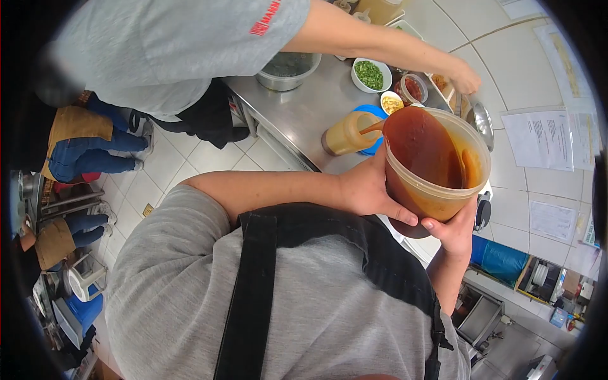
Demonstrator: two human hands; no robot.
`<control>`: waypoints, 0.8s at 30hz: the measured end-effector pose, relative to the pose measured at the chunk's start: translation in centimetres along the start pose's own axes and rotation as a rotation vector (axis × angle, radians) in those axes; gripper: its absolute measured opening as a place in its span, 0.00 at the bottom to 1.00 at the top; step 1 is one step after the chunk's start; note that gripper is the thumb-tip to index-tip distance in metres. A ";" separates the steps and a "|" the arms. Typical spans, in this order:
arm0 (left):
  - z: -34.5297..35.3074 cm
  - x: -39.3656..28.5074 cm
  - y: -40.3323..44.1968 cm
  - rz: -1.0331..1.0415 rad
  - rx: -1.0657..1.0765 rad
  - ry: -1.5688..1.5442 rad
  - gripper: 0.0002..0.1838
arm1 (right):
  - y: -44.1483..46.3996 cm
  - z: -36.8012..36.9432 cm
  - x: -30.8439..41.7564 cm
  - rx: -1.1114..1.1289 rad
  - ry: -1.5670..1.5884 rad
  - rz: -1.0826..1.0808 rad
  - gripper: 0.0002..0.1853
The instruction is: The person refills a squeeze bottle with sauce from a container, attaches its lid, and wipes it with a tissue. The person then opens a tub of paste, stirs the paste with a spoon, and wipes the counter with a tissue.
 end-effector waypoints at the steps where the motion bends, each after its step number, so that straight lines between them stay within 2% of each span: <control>1: 0.1 0.2 -0.1 -0.011 0.003 -0.028 0.74 | 0.1 0.0 0.1 -0.001 0.008 -0.011 0.63; 12: 0.4 0.1 -0.3 -0.037 0.023 -0.066 0.74 | 0.1 0.2 1.1 0.016 -0.022 0.018 0.63; 24: 0.8 0.0 -0.7 -0.153 0.049 -0.148 0.70 | 0.0 0.2 1.3 0.021 0.003 0.020 0.63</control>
Point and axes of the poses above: each hand's wrist, its own y-axis towards the middle knuckle, its own z-axis out of the palm, x = y × z, the point moved 8 cm from there along y, towards the middle knuckle, and after that the axes turned 11 degrees about -x, right-handed, at the moved point
